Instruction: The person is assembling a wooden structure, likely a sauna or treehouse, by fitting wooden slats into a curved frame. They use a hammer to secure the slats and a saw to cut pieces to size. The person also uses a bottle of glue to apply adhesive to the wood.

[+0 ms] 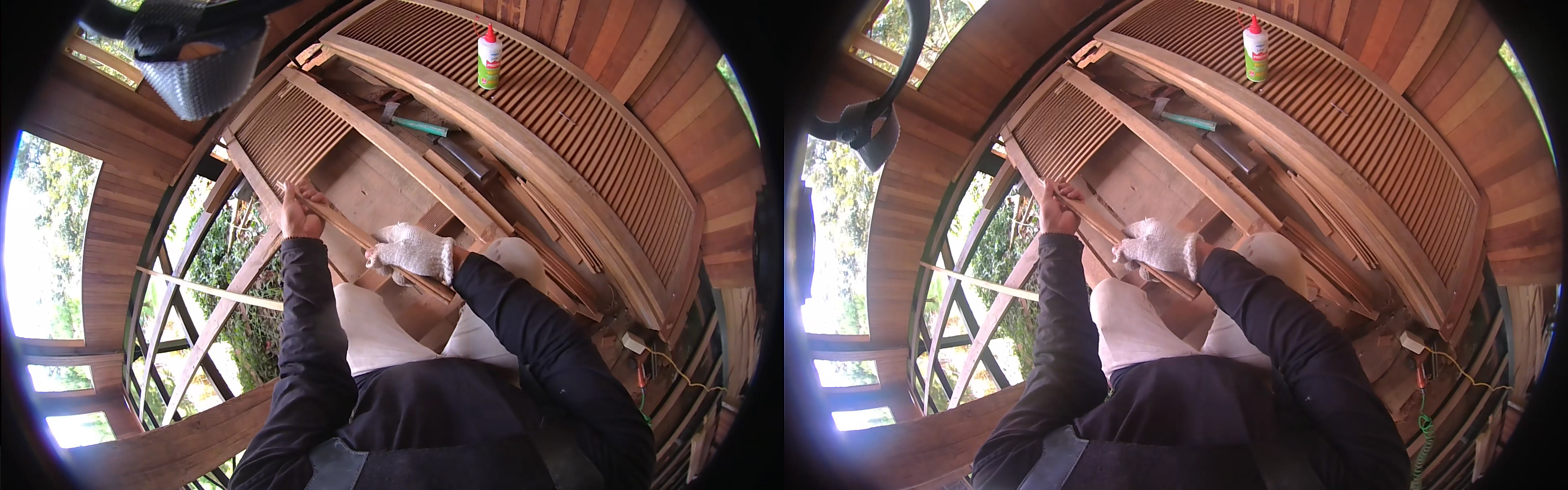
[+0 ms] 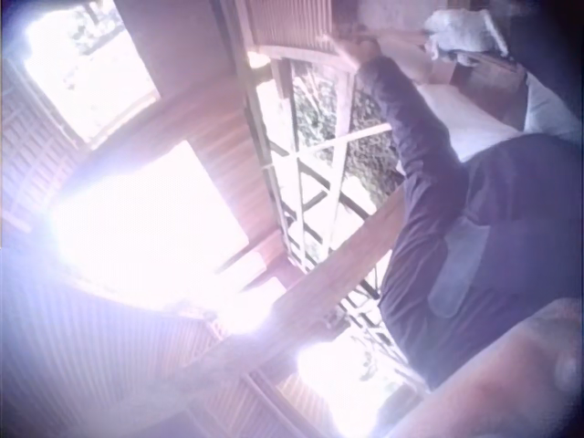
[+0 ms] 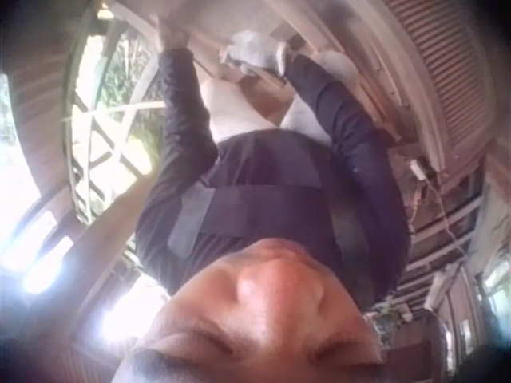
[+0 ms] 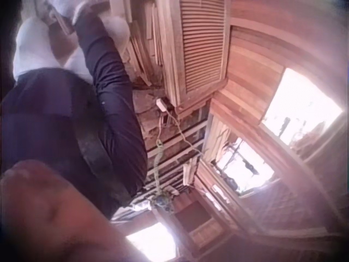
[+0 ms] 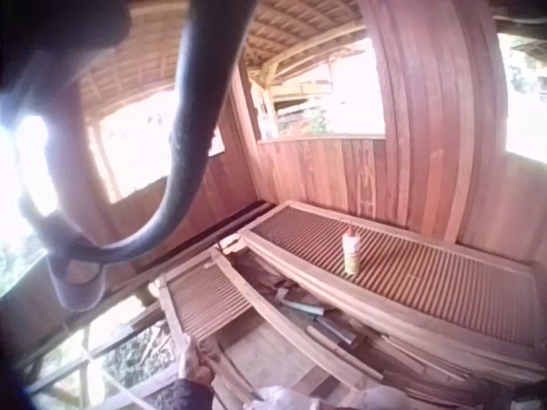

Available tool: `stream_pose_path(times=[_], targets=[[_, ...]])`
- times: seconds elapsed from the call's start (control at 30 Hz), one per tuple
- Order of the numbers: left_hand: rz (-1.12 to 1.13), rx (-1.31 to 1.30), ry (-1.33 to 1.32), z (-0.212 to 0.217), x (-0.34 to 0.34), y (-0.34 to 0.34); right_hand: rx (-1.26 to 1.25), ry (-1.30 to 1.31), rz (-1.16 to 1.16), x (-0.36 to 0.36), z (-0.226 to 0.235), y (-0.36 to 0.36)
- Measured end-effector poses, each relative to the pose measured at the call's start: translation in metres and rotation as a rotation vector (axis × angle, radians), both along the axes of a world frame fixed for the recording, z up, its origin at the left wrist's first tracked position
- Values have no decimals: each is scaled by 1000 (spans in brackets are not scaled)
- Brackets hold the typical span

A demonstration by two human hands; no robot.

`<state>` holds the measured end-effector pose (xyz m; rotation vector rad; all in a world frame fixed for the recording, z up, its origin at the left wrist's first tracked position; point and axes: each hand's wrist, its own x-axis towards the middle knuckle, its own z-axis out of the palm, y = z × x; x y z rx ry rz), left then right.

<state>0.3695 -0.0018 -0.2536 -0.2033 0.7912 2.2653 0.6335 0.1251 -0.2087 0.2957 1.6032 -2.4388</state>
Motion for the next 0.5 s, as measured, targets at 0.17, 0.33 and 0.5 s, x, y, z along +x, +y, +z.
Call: stream_pose_path(times=[0.17,0.33,0.5], targets=[[50,73,75,7,4,-9,277,5,60,-3,9,-2],[48,102,207,21,5,-17,278,79,54,0,12,-4],[103,-12,294,51,14,-17,502,260,-26,-4,-13,-10]])
